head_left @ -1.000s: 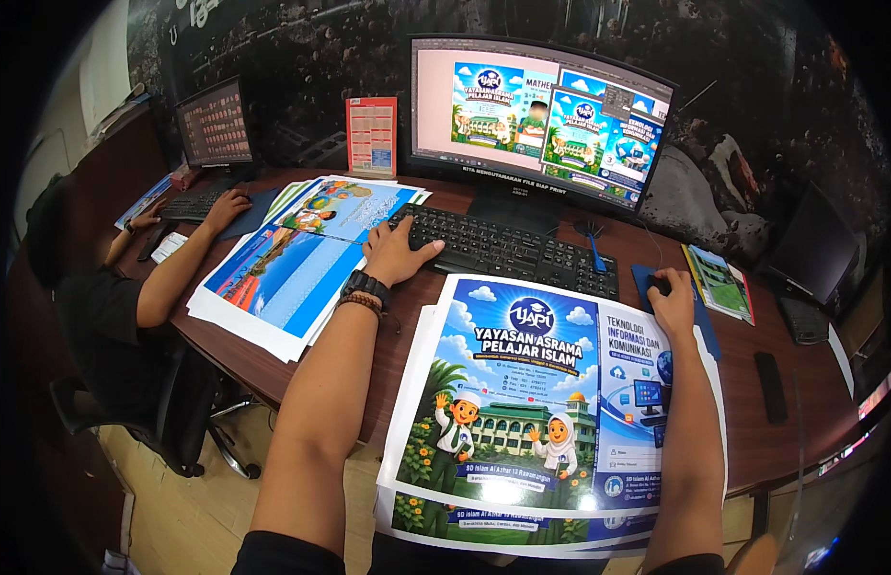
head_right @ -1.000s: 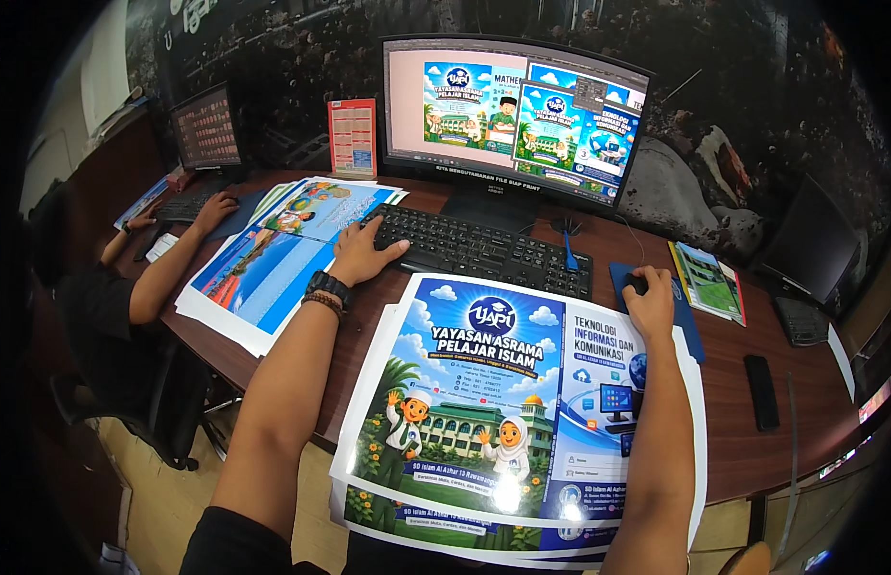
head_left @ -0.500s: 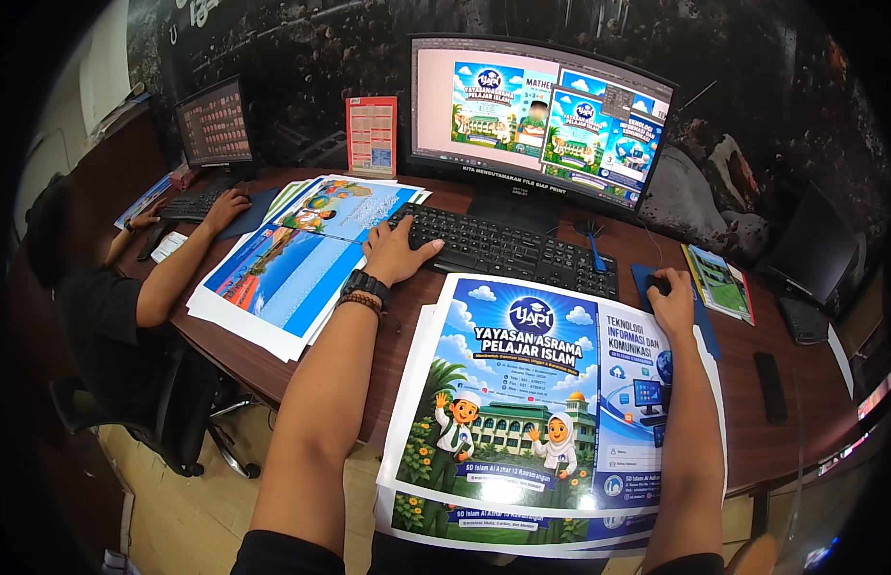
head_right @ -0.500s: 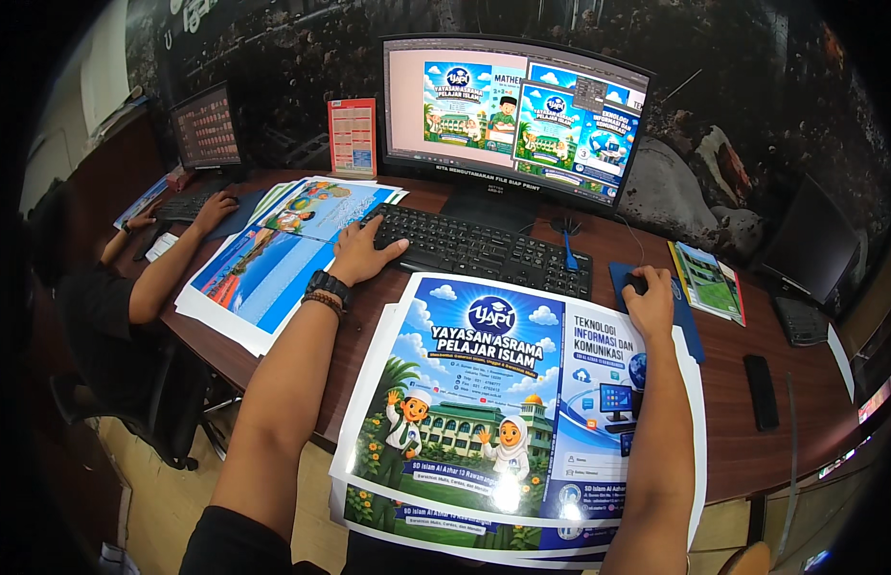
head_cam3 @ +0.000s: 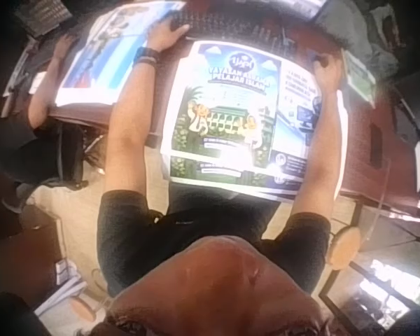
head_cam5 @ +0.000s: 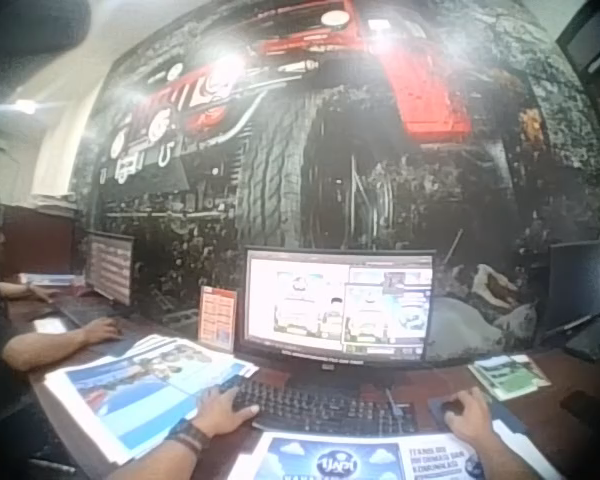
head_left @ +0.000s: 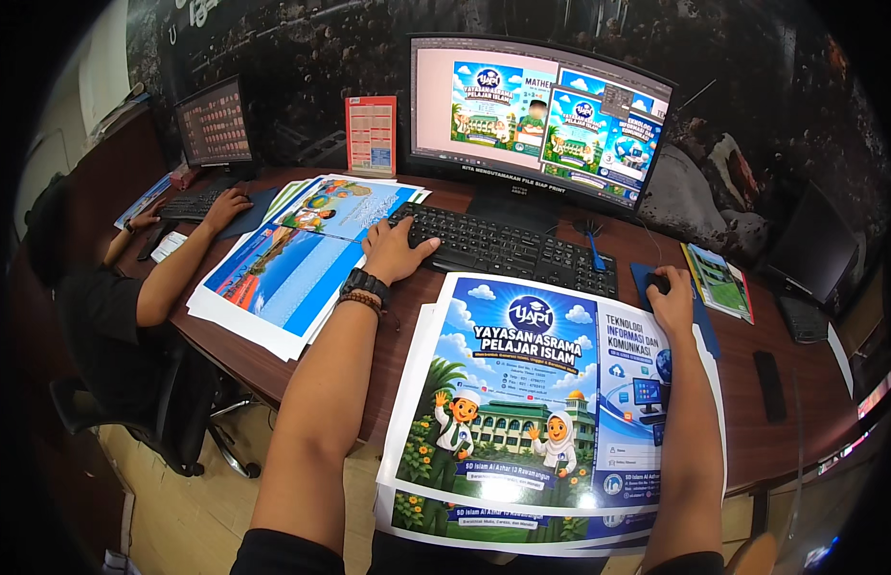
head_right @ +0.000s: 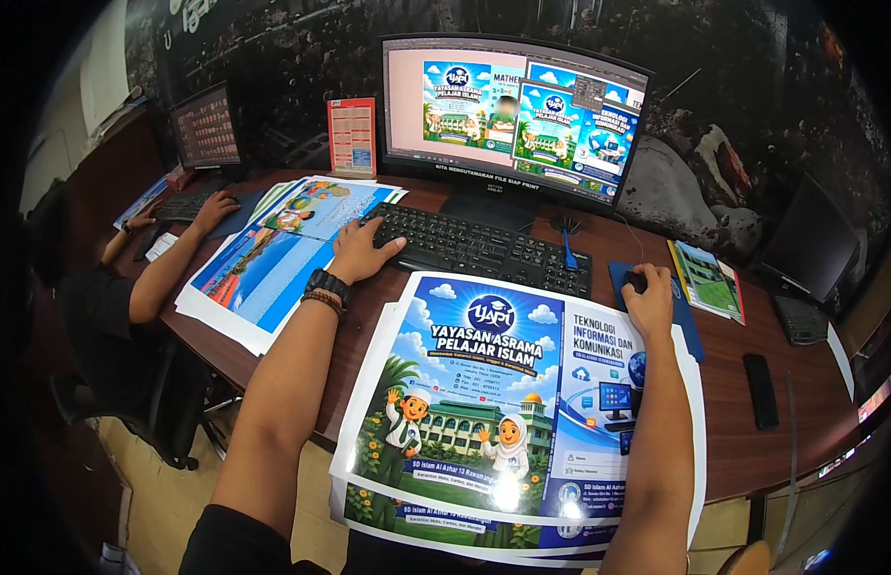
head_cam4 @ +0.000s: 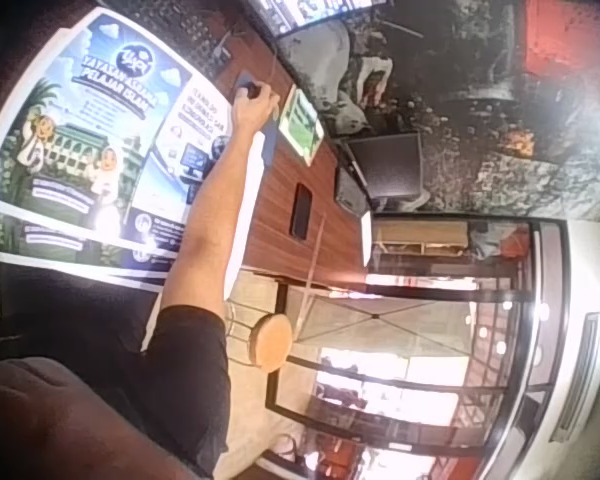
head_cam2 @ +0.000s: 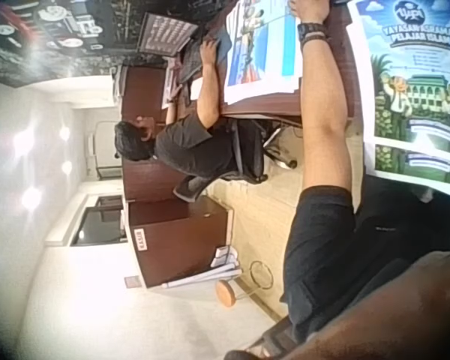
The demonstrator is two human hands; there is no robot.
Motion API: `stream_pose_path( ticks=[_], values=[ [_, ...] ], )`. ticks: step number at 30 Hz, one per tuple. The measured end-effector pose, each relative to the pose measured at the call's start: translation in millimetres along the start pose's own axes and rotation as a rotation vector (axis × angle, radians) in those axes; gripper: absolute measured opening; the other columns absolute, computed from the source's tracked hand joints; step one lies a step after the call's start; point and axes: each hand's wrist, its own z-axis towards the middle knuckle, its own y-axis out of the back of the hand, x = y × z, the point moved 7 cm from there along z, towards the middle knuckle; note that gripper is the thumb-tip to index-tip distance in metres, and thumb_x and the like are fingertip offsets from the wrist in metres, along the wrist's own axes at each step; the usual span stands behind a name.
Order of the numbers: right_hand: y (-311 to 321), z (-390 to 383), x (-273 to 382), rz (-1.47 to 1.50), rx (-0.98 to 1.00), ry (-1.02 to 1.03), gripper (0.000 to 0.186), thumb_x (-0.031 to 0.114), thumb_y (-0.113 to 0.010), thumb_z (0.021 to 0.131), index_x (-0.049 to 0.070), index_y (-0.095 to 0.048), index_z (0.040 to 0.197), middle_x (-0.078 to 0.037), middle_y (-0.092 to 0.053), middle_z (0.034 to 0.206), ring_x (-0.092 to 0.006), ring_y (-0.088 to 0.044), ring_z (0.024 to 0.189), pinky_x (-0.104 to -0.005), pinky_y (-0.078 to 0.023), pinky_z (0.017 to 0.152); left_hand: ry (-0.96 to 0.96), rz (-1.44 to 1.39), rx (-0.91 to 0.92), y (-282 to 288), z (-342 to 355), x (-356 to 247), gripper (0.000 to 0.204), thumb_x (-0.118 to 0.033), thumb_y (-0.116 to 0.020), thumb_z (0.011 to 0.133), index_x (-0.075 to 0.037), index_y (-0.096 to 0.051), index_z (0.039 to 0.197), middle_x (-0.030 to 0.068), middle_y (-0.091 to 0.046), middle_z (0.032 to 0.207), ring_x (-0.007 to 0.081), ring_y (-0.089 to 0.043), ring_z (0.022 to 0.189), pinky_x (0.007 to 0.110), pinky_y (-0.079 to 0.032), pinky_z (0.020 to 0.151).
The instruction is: Editing a digital flyer design on a computer and checking physical prints.
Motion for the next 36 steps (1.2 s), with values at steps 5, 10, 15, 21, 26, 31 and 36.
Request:
stream_pose_path(
  ticks=[5,10,15,21,26,31,36],
  values=[
    [-0.9,-1.8,3.3,0.011,0.011,-0.007,0.032,0.018,-0.066,0.079,0.006,-0.064,0.108,-0.015,-0.054,0.112,-0.0354,-0.057,0.105,-0.0422,-0.046,0.092,-0.125,-0.002,-0.077,-1.7,4.1,0.4,0.059,-0.046,-0.07,0.083,-0.011,-0.06,0.131,0.0301,-0.043,0.139,0.0454,-0.037,0.133,0.052,-0.03,0.111],
    [-3.2,-1.8,-2.7,0.008,0.019,-0.006,0.033,0.019,-0.068,0.08,0.007,-0.065,0.11,-0.015,-0.055,0.114,-0.0348,-0.057,0.107,-0.0416,-0.046,0.093,-0.164,-0.035,-0.075,-3.1,3.6,-6.0,0.054,-0.034,-0.073,0.082,-0.01,-0.061,0.129,0.0308,-0.045,0.136,0.0458,-0.041,0.128,0.049,-0.034,0.11],
    [-1.9,0.5,-1.6,0.011,0.021,-0.005,0.033,0.019,-0.068,0.08,0.006,-0.066,0.11,-0.015,-0.055,0.115,-0.0345,-0.057,0.108,-0.041,-0.046,0.094,-0.147,-0.038,-0.09,1.5,4.2,-4.1,0.057,-0.035,-0.074,0.081,-0.01,-0.06,0.13,0.0295,-0.049,0.13,0.0455,-0.046,0.12,0.049,-0.039,0.106],
    [-7.5,1.0,-6.3,0.03,0.024,-0.002,0.034,0.019,-0.068,0.08,0.005,-0.066,0.111,-0.015,-0.055,0.116,-0.0342,-0.056,0.109,-0.0402,-0.045,0.095,-0.15,-0.039,-0.091,-2.2,5.3,-2.6,0.058,-0.035,-0.074,0.081,-0.01,-0.059,0.131,0.0296,-0.049,0.13,0.0462,-0.046,0.12,0.05,-0.039,0.105],
    [-4.4,0.0,-1.1,0.019,0.038,-0.001,0.034,0.019,-0.068,0.081,0.005,-0.066,0.112,-0.015,-0.055,0.115,-0.0344,-0.057,0.108,-0.0402,-0.045,0.095,-0.149,-0.029,-0.093,-1.6,4.6,-2.0,0.058,-0.035,-0.074,0.081,-0.01,-0.059,0.132,0.03,-0.049,0.13,0.0462,-0.046,0.12,0.05,-0.039,0.105],
    [-4.5,0.4,-3.4,0.021,0.023,0.018,0.034,0.019,-0.068,0.081,0.005,-0.066,0.111,-0.016,-0.055,0.114,-0.0345,-0.057,0.108,-0.0402,-0.046,0.095,-0.154,-0.041,-0.079,-2.4,4.6,-2.6,0.058,-0.035,-0.073,0.082,-0.01,-0.059,0.132,0.0311,-0.048,0.132,0.0468,-0.045,0.121,0.05,-0.039,0.105],
    [-5.4,0.6,-3.6,0.024,0.021,0.015,0.034,0.02,-0.069,0.081,0.005,-0.066,0.111,-0.016,-0.055,0.114,-0.0346,-0.057,0.108,-0.0403,-0.046,0.095,-0.149,-0.034,-0.071,-3.1,4.7,-2.3,0.058,-0.036,-0.073,0.082,-0.01,-0.059,0.132,0.0323,-0.047,0.133,0.0476,-0.044,0.122,0.051,-0.038,0.106]
  ],
)
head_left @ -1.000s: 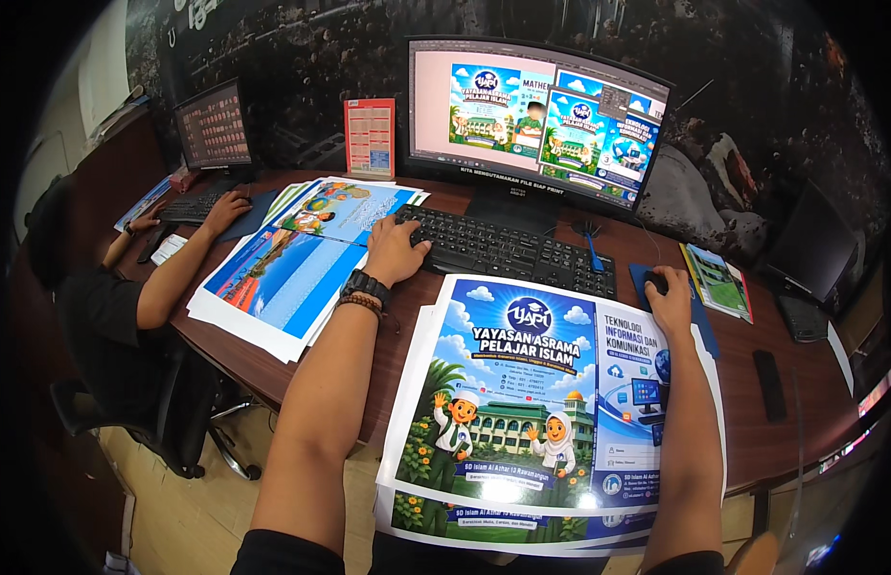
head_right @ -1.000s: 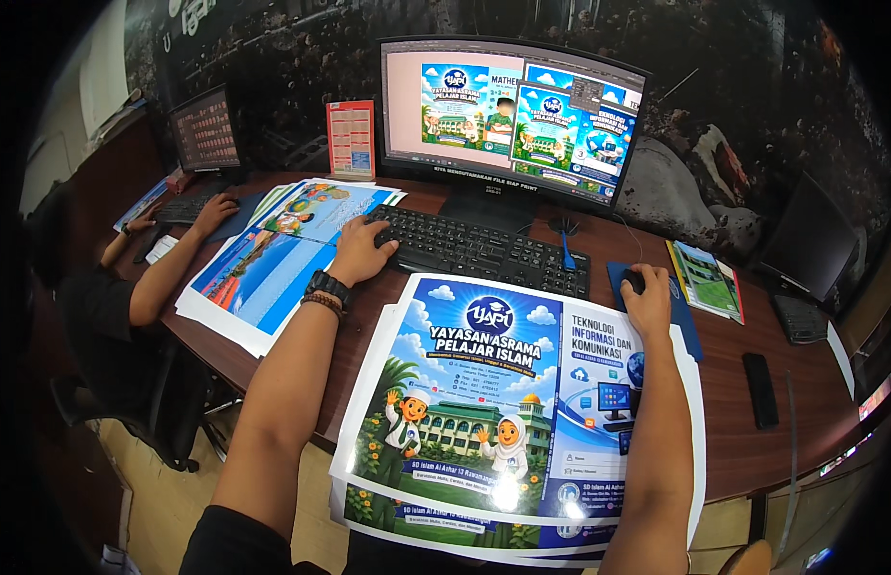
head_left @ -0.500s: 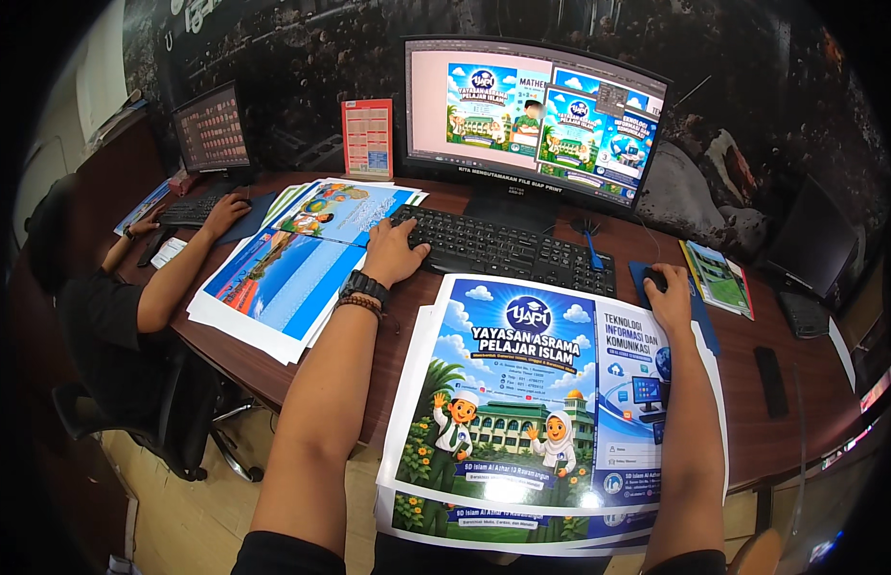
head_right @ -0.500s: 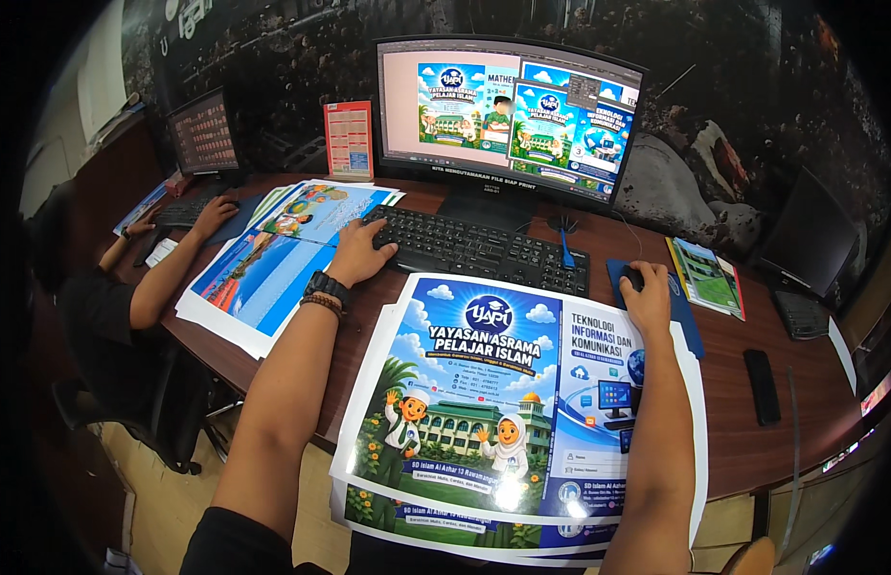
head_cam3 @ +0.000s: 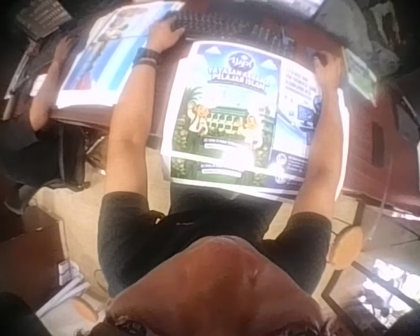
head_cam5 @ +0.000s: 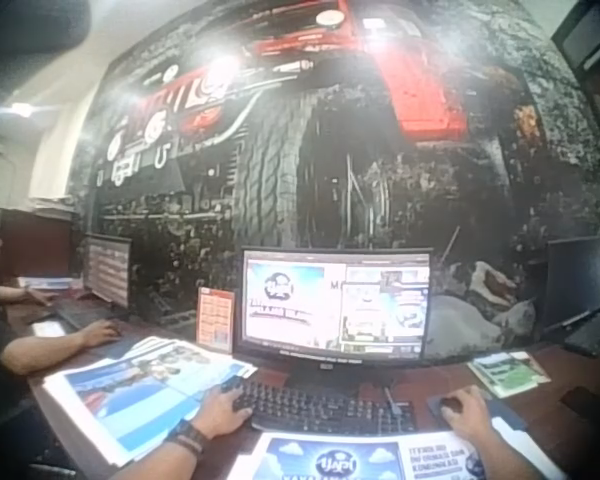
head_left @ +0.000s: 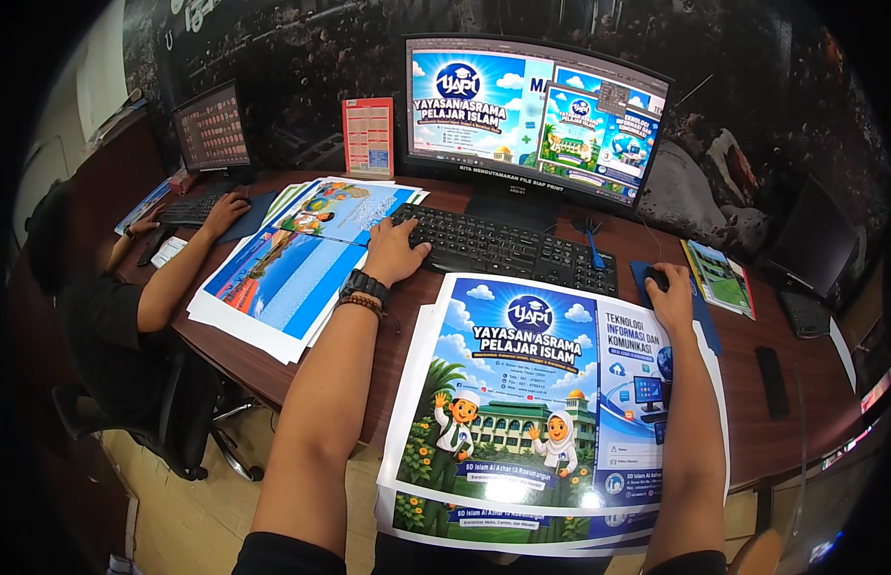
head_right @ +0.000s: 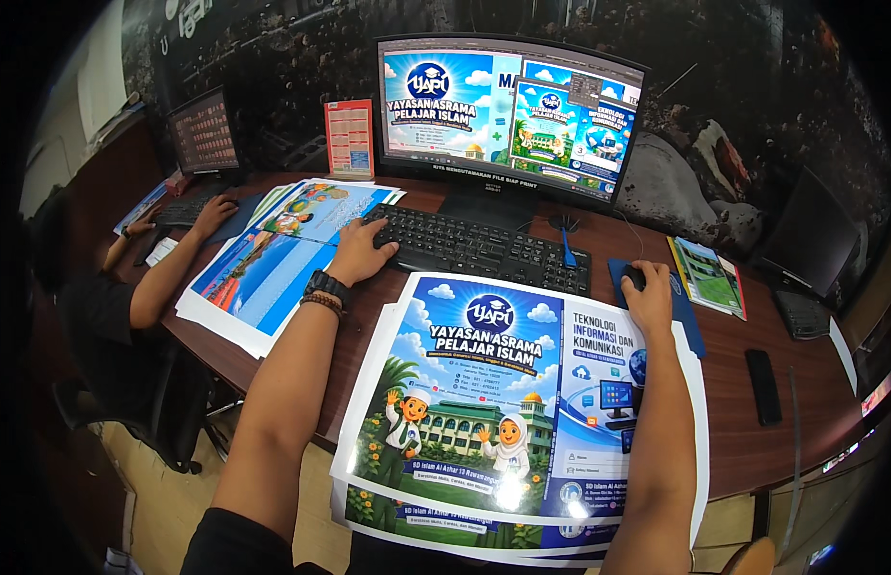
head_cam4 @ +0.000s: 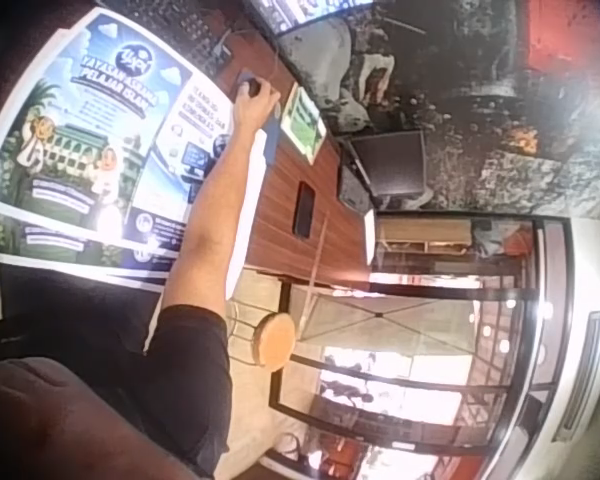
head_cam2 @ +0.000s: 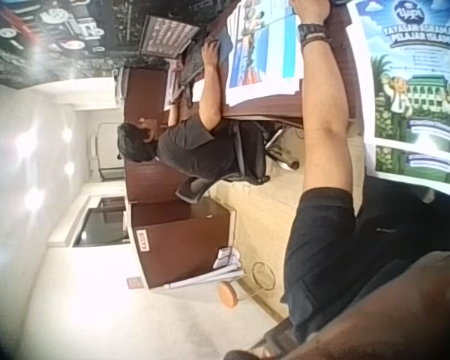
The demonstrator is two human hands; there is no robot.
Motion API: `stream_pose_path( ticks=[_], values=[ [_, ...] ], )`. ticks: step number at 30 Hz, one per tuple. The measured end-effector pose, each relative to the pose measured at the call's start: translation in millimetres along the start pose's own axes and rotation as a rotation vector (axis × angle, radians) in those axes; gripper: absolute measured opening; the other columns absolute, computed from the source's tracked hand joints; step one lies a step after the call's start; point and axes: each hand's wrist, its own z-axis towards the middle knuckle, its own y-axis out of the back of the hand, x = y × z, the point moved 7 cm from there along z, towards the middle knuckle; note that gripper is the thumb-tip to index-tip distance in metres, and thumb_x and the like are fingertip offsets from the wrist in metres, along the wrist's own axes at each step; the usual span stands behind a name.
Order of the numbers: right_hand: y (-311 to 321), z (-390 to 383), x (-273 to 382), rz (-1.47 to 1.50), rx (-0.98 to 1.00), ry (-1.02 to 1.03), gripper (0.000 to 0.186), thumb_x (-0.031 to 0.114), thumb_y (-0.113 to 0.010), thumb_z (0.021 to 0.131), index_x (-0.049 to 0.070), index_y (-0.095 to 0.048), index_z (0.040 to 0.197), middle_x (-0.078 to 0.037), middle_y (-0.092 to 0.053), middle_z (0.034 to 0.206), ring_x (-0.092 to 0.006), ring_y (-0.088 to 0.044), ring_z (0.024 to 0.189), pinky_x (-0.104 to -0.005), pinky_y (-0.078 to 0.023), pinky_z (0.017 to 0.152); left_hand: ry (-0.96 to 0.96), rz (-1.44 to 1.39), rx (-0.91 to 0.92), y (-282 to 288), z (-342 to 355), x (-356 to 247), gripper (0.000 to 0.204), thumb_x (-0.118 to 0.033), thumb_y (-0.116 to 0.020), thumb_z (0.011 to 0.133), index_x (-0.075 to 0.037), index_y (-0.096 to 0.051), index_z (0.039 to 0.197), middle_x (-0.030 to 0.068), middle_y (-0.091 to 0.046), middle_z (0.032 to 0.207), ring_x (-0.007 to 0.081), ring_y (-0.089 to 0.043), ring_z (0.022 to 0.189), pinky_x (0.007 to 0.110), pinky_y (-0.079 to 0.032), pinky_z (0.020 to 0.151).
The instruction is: Editing a digital flyer design on a computer and checking physical prints.
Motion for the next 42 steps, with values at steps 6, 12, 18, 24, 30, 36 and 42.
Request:
stream_pose_path(
  ticks=[6,12,18,24,30,36,42],
  values=[
    [-0.3,0.4,-0.7,-0.014,0.003,0.008,0.034,0.019,-0.068,0.081,0.005,-0.065,0.112,-0.016,-0.055,0.114,-0.0346,-0.057,0.107,-0.0404,-0.046,0.094,0.0,0.0,-0.001,-0.3,0.7,0.2,0.057,-0.036,-0.073,0.082,-0.01,-0.06,0.131,0.0326,-0.047,0.133,0.0478,-0.044,0.123,0.051,-0.038,0.107],
    [1.3,-0.3,1.7,-0.019,0.0,-0.002,0.034,0.019,-0.068,0.081,0.005,-0.065,0.112,-0.016,-0.054,0.115,-0.0348,-0.058,0.107,-0.0409,-0.046,0.094,0.008,-0.019,0.012,0.2,1.0,0.2,0.057,-0.036,-0.074,0.081,-0.009,-0.06,0.13,0.033,-0.047,0.133,0.0478,-0.044,0.124,0.051,-0.037,0.107],
    [0.8,-0.5,1.8,-0.024,0.008,-0.027,0.034,0.019,-0.067,0.081,0.005,-0.064,0.112,-0.015,-0.054,0.115,-0.0346,-0.057,0.108,-0.0411,-0.046,0.094,0.014,0.015,-0.01,3.4,-1.6,-0.2,0.066,-0.051,-0.071,0.082,-0.009,-0.059,0.132,0.0324,-0.047,0.134,0.0473,-0.042,0.127,0.051,-0.035,0.108],
    [1.5,0.2,-1.9,-0.02,-0.003,-0.008,0.032,0.018,-0.067,0.08,0.005,-0.065,0.11,-0.015,-0.055,0.114,-0.0344,-0.057,0.107,-0.0409,-0.046,0.094,0.096,0.045,0.057,6.8,-4.2,0.5,0.1,-0.068,-0.073,0.07,0.0,-0.047,0.14,0.0322,-0.048,0.132,0.0465,-0.043,0.127,0.051,-0.035,0.108],
    [0.8,0.1,0.0,-0.004,-0.01,0.015,0.032,0.019,-0.068,0.08,0.006,-0.066,0.109,-0.015,-0.056,0.112,-0.0339,-0.057,0.107,-0.0407,-0.046,0.094,0.093,0.047,0.068,4.9,-2.9,3.9,0.108,-0.07,-0.075,0.066,0.0,-0.044,0.142,0.0331,-0.048,0.131,0.0472,-0.044,0.126,0.051,-0.035,0.107],
    [0.6,0.7,-1.6,0.001,-0.01,0.012,0.031,0.018,-0.069,0.079,0.006,-0.067,0.107,-0.015,-0.056,0.111,-0.0339,-0.057,0.106,-0.0408,-0.046,0.094,0.094,0.062,0.076,3.3,-1.7,4.5,0.108,-0.071,-0.074,0.066,0.001,-0.044,0.141,0.0326,-0.049,0.131,0.047,-0.044,0.126,0.051,-0.035,0.107],
    [1.7,0.3,-1.0,-0.001,-0.012,0.013,0.031,0.017,-0.068,0.079,0.005,-0.067,0.107,-0.015,-0.056,0.112,-0.0338,-0.057,0.107,-0.0408,-0.046,0.094,0.103,0.058,0.086,3.8,-2.5,3.0,0.108,-0.071,-0.074,0.067,0.002,-0.044,0.141,0.0323,-0.048,0.132,0.0465,-0.043,0.127,0.05,-0.035,0.108]
  ],
)
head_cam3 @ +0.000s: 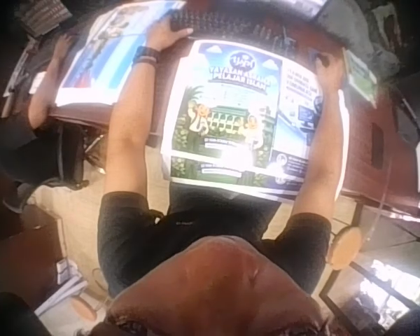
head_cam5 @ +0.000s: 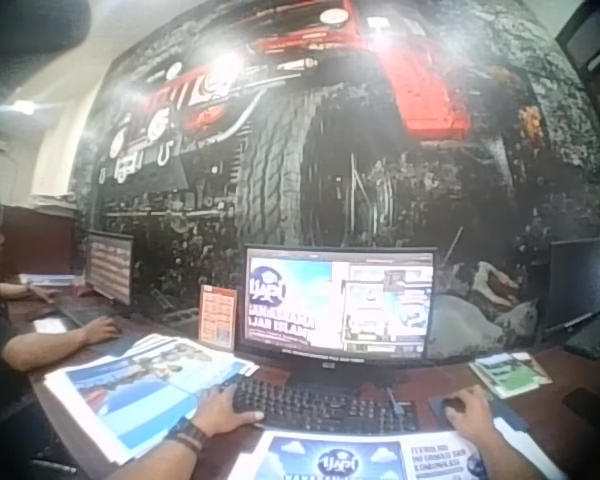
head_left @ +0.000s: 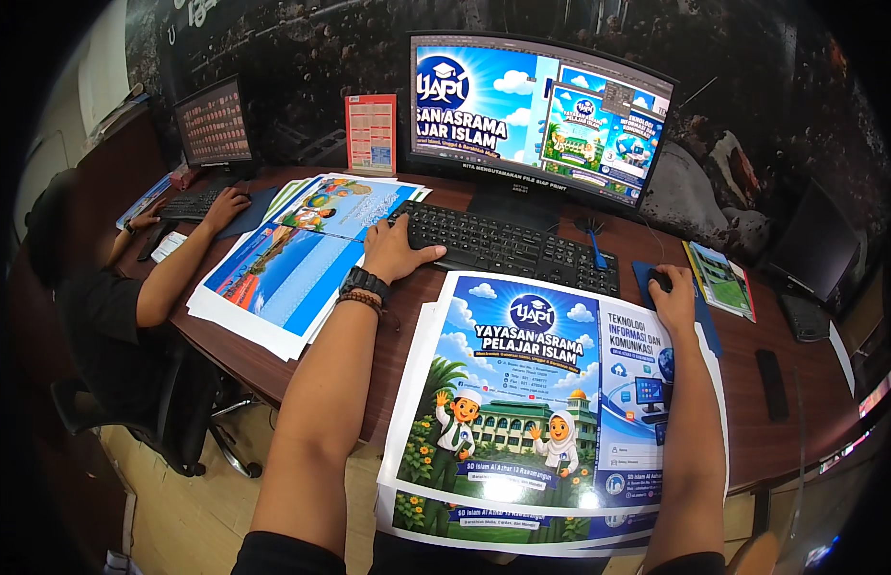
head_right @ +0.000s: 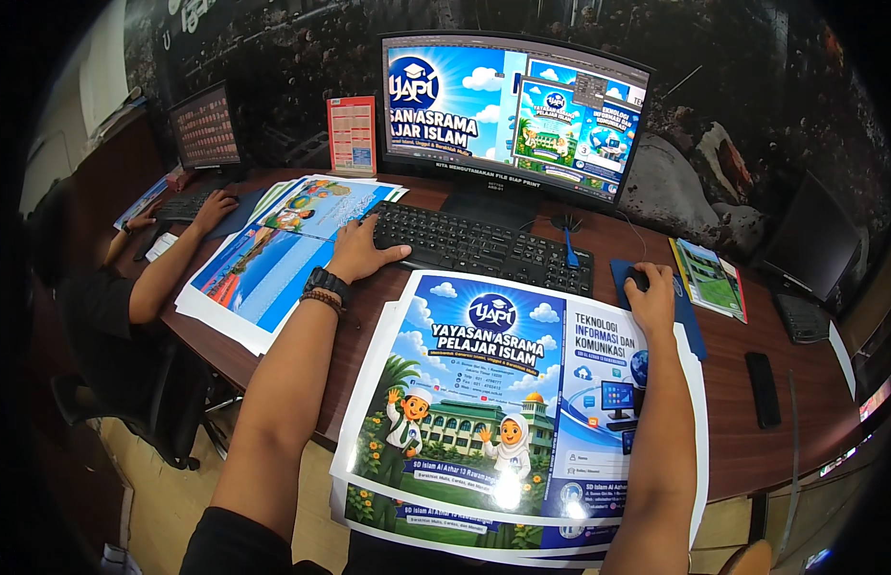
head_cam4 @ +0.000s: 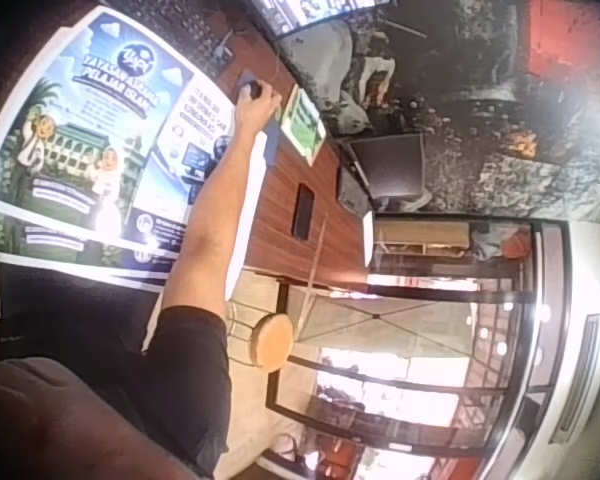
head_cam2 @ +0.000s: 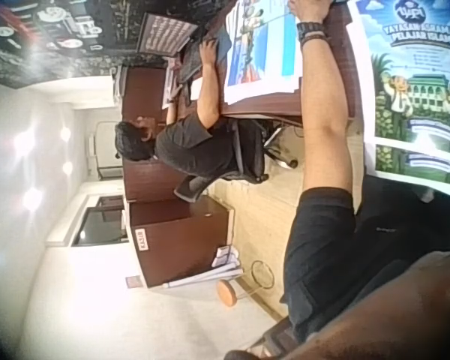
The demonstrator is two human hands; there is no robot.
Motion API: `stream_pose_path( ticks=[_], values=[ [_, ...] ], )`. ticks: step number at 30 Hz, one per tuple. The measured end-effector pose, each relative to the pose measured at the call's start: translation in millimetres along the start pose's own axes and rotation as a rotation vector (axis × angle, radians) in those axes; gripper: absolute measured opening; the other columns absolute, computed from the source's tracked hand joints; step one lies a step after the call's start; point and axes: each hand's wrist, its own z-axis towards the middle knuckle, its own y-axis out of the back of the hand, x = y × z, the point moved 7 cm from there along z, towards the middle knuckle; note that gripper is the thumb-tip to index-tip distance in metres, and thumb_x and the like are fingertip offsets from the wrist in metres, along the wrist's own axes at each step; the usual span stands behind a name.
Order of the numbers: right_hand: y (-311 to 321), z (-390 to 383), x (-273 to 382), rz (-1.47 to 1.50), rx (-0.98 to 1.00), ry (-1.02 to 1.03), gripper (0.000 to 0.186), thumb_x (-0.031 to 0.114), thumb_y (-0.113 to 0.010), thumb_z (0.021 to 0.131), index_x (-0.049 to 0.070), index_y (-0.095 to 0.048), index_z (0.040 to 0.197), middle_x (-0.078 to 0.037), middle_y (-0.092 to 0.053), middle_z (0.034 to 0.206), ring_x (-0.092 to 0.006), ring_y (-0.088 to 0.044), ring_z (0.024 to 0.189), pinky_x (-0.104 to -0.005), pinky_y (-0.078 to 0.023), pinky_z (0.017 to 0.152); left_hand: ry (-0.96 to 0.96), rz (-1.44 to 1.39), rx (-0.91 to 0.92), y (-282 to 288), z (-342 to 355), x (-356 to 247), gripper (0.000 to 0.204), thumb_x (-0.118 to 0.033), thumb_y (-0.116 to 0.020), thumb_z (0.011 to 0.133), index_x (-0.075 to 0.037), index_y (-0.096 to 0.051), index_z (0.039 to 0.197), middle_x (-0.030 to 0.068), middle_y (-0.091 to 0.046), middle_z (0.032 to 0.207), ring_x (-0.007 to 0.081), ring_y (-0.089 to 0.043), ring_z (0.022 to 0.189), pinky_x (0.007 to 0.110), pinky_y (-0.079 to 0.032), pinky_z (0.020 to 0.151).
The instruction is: Editing a digital flyer design on a computer and checking physical prints.
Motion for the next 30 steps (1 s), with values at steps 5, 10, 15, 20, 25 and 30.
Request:
stream_pose_path(
  ticks=[5,10,15,20,25,30],
  values=[
    [1,0,1,0.002,0.014,-0.029,0.032,0.018,-0.068,0.079,0.005,-0.067,0.108,-0.015,-0.056,0.112,-0.0337,-0.057,0.107,-0.0408,-0.046,0.095,-0.006,-0.008,-0.007,2,-1,-1,0.108,-0.07,-0.075,0.067,0.003,-0.045,0.14,0.0326,-0.048,0.132,0.0465,-0.043,0.127,0.05,-0.035,0.108],
    [-1,1,-2,-0.004,0.01,-0.023,0.032,0.018,-0.068,0.079,0.005,-0.067,0.108,-0.015,-0.056,0.113,-0.0337,-0.057,0.107,-0.0409,-0.045,0.095,-0.007,-0.002,-0.007,2,-2,-3,0.107,-0.07,-0.075,0.067,0.004,-0.045,0.14,0.0333,-0.048,0.132,0.0464,-0.044,0.126,0.05,-0.035,0.107],
    [1,0,2,-0.023,0.019,-0.027,0.033,0.019,-0.068,0.079,0.005,-0.067,0.108,-0.015,-0.055,0.114,-0.0342,-0.057,0.108,-0.0411,-0.045,0.095,-0.011,-0.016,-0.012,2,-2,-2,0.107,-0.069,-0.075,0.067,0.004,-0.045,0.14,0.0337,-0.048,0.131,0.0469,-0.044,0.126,0.049,-0.036,0.107],
    [21,-1,42,-0.102,-0.156,0.228,0.027,0.017,-0.068,0.079,0.006,-0.066,0.104,-0.015,-0.056,0.111,-0.0358,-0.055,0.104,-0.0433,-0.044,0.093,-0.01,-0.01,-0.019,2,-1,-3,0.106,-0.069,-0.075,0.067,0.001,-0.046,0.14,0.0324,-0.048,0.131,0.0464,-0.044,0.125,0.05,-0.035,0.107],
    [19,17,117,-0.065,-0.183,0.474,0.016,0.01,-0.065,0.079,0.005,-0.066,0.095,-0.015,-0.058,0.104,-0.0355,-0.054,0.103,-0.0438,-0.044,0.09,-0.053,-0.024,-0.023,-2,3,-6,0.092,-0.064,-0.075,0.071,-0.002,-0.052,0.136,0.0299,-0.045,0.133,0.0445,-0.038,0.128,0.052,-0.032,0.107],
    [-66,20,191,0.176,0.153,0.481,0.017,0.017,-0.064,0.083,0.009,-0.071,0.097,-0.015,-0.058,0.105,-0.0341,-0.052,0.107,-0.0427,-0.042,0.094,-0.125,-0.112,-0.166,-1,3,-3,0.08,-0.055,-0.074,0.077,0.002,-0.057,0.13,0.0302,-0.049,0.131,0.0453,-0.044,0.123,0.051,-0.036,0.106]
  ],
)
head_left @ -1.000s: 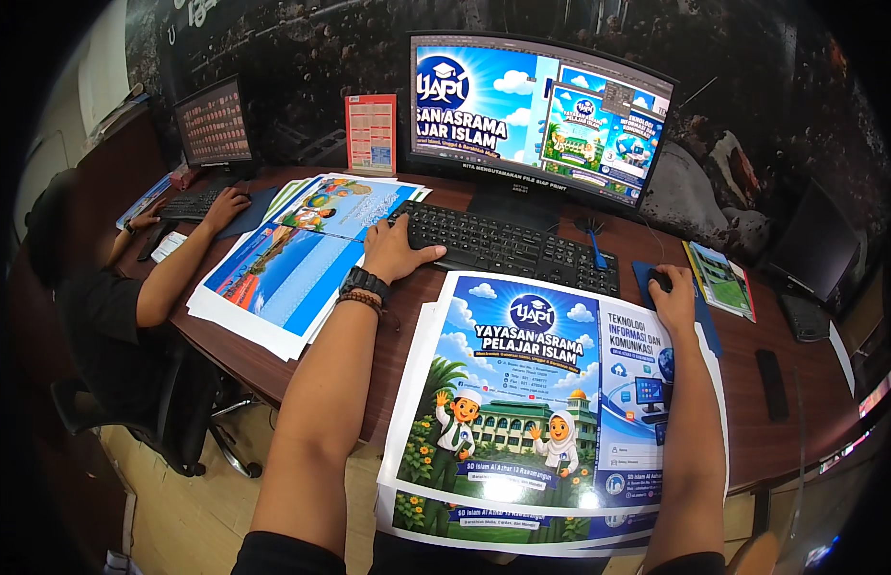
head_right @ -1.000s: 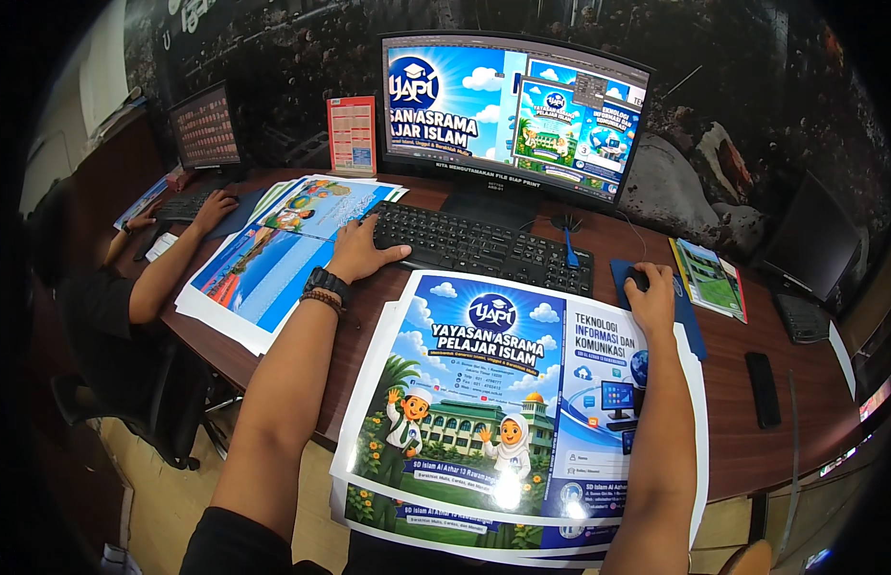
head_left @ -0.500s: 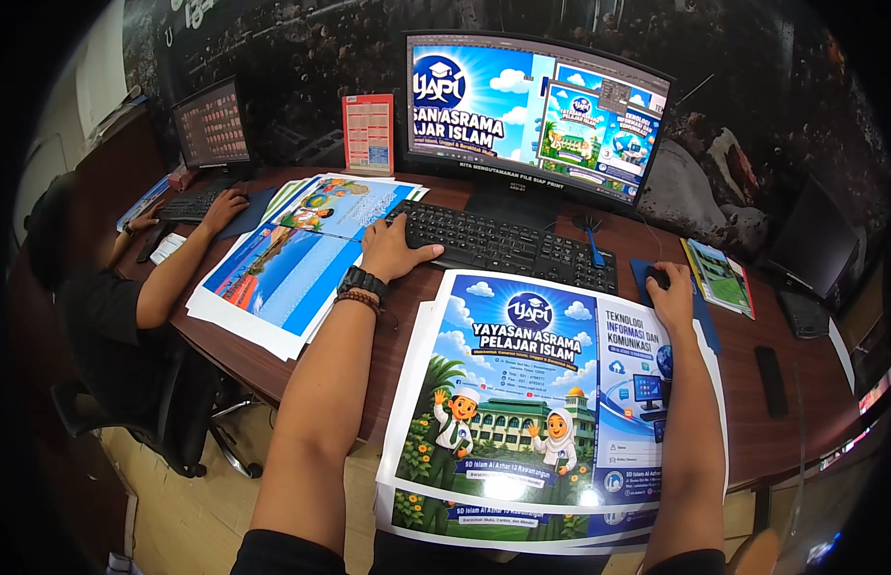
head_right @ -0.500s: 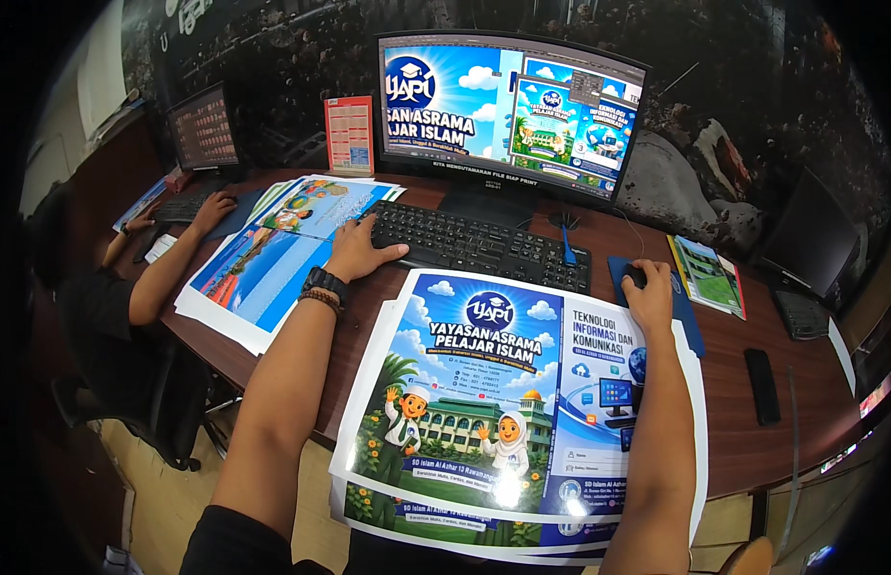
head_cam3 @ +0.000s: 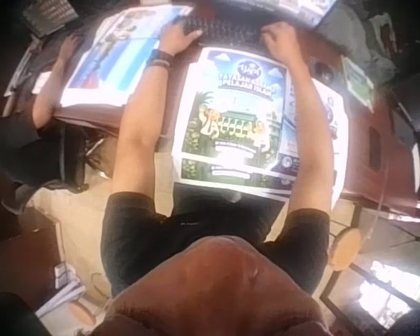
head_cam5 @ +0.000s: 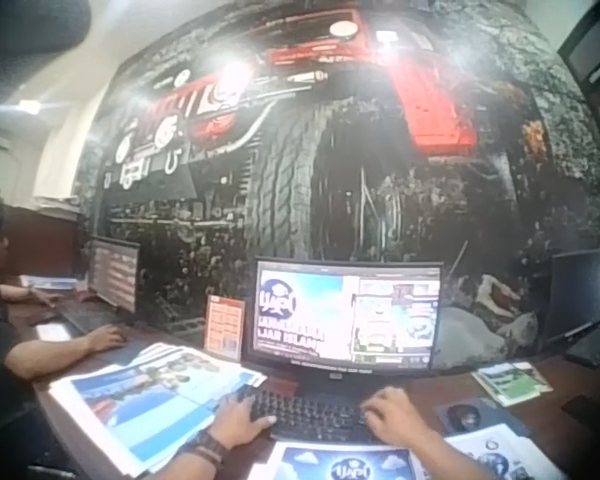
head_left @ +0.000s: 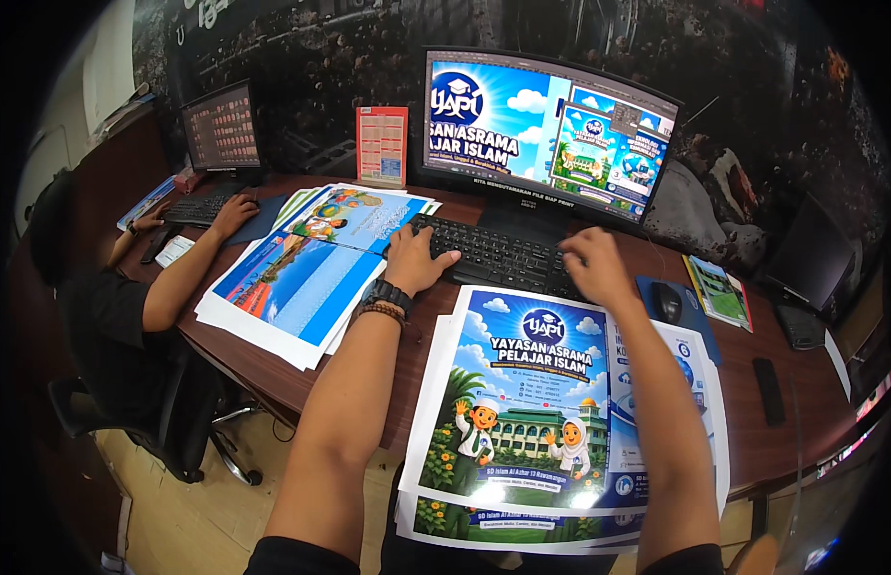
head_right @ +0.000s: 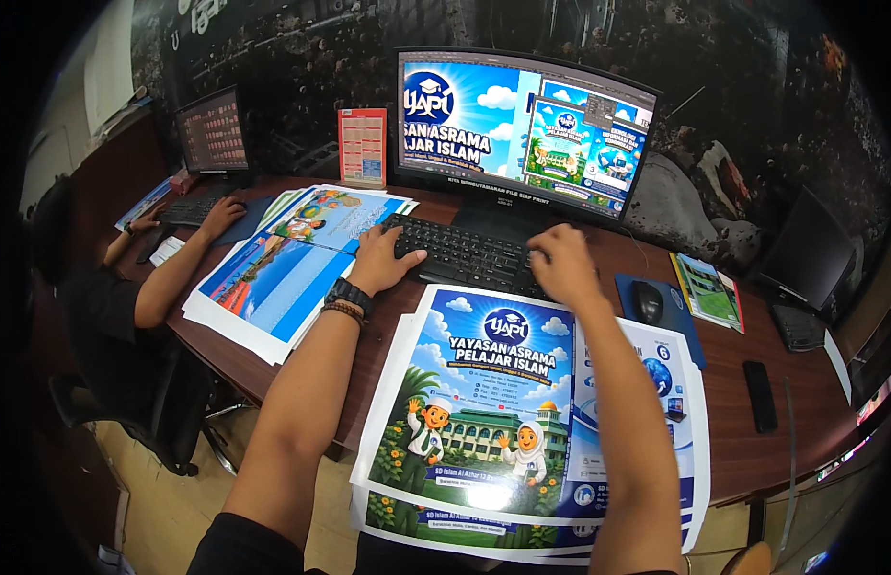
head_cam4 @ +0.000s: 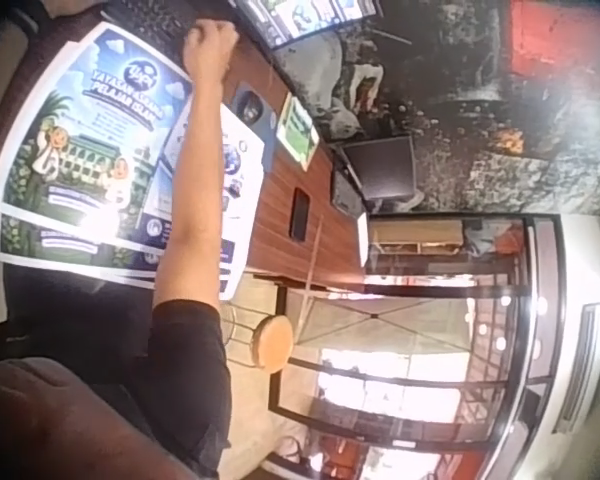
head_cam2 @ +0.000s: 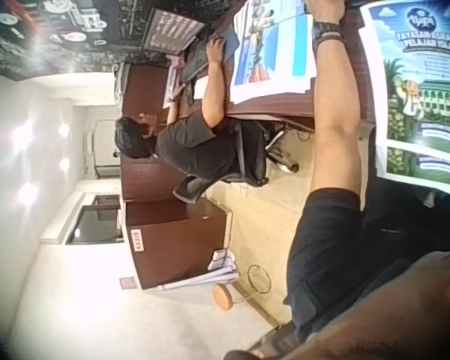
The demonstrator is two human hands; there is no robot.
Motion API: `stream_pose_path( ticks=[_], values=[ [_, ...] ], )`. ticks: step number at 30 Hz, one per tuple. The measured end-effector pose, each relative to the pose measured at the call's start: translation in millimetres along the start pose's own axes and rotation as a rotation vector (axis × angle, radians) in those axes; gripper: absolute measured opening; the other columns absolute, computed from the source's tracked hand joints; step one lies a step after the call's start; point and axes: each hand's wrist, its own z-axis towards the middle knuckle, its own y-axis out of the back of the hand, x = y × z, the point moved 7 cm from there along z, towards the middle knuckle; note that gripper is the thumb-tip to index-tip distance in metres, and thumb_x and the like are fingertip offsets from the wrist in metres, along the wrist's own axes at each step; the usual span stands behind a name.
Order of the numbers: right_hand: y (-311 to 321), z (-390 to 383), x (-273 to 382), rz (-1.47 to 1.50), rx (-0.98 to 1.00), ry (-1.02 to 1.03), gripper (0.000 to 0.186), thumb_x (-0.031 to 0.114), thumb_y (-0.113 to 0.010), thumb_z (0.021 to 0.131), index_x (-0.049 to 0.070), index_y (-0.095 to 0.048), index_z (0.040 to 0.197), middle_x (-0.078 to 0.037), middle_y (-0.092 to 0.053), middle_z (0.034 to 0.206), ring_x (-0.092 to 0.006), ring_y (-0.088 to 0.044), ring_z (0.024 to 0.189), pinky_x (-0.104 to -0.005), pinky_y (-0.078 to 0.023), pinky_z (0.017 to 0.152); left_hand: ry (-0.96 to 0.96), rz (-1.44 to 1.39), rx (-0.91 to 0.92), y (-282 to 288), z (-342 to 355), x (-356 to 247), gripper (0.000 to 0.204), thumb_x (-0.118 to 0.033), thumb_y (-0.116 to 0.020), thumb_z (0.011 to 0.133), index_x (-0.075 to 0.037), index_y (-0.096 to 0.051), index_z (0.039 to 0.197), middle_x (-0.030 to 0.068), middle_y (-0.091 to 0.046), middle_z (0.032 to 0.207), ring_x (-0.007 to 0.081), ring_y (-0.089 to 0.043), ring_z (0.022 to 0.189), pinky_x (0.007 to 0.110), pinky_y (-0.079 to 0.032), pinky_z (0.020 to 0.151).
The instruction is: Editing a digital flyer design on a computer and checking physical prints.
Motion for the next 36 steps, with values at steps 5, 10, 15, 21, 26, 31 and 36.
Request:
stream_pose_path(
  ticks=[5,10,15,21,26,31,36],
  values=[
    [-84,11,12,-0.07,0.196,-0.128,0.036,0.041,-0.058,0.091,0.018,-0.069,0.117,-0.013,-0.052,0.123,-0.0311,-0.042,0.123,-0.0511,-0.027,0.107,0.049,-0.013,0.065,-9,-2,-2,0.079,-0.054,-0.073,0.079,-0.001,-0.055,0.134,0.0309,-0.042,0.136,0.0462,-0.036,0.129,0.053,-0.035,0.107],
    [-97,17,28,-0.194,0.337,-0.266,0.043,0.048,-0.05,0.095,0.019,-0.066,0.124,-0.015,-0.044,0.136,-0.0321,-0.03,0.136,-0.061,-0.014,0.112,0.049,-0.006,0.05,-10,-7,-5,0.078,-0.056,-0.072,0.079,-0.001,-0.055,0.132,0.031,-0.042,0.136,0.0463,-0.036,0.128,0.055,-0.035,0.106],
    [-19,13,37,-0.207,0.303,-0.049,0.05,0.043,-0.059,0.09,0.016,-0.057,0.132,-0.017,-0.047,0.136,-0.0366,-0.038,0.132,-0.0587,-0.024,0.11,-0.061,0.026,-0.039,-14,0,-14,0.079,-0.058,-0.07,0.079,0.0,-0.056,0.131,0.0327,-0.047,0.132,0.049,-0.043,0.124,0.054,-0.035,0.106],
    [182,-134,120,0.515,0.605,-0.275,0.033,0.024,-0.061,0.094,0.0,-0.064,0.117,-0.011,-0.068,0.102,-0.0202,-0.064,0.096,-0.0314,-0.049,0.084,-0.24,0.022,-0.161,32,-1,-20,0.066,-0.047,-0.07,0.084,0.0,-0.058,0.129,0.0337,-0.051,0.129,0.0493,-0.047,0.121,0.052,-0.038,0.104],
    [304,-328,69,0.454,0.123,-0.794,0.047,0.047,-0.056,0.095,0.001,-0.067,0.091,-0.009,-0.067,0.081,-0.0166,-0.067,0.079,-0.03,-0.051,0.069,-0.23,-0.388,-0.184,81,-26,-69,0.061,-0.042,-0.068,0.089,0.006,-0.058,0.125,0.025,-0.062,0.119,0.0321,-0.06,0.111,0.041,-0.047,0.095],
    [312,-487,21,0.382,0.193,-1.391,0.064,0.06,-0.041,0.098,0.001,-0.064,0.094,-0.008,-0.067,0.079,-0.0176,-0.066,0.075,-0.0329,-0.055,0.065,-0.211,-0.612,0.017,133,-142,-122,0.037,-0.029,-0.07,0.091,0.004,-0.066,0.108,0.0103,-0.069,0.086,0.0133,-0.062,0.081,0.027,-0.05,0.072],
    [240,-485,-2,1.065,-0.043,-1.264,0.076,0.065,-0.032,0.098,-0.004,-0.058,0.117,-0.012,-0.068,0.098,-0.0195,-0.067,0.086,-0.0339,-0.056,0.074,0.261,-0.355,0.038,150,-271,-34,0.036,-0.031,-0.066,0.094,0.002,-0.063,0.08,0.0032,-0.062,0.067,0.0103,-0.058,0.058,0.027,-0.047,0.054]
  ],
)
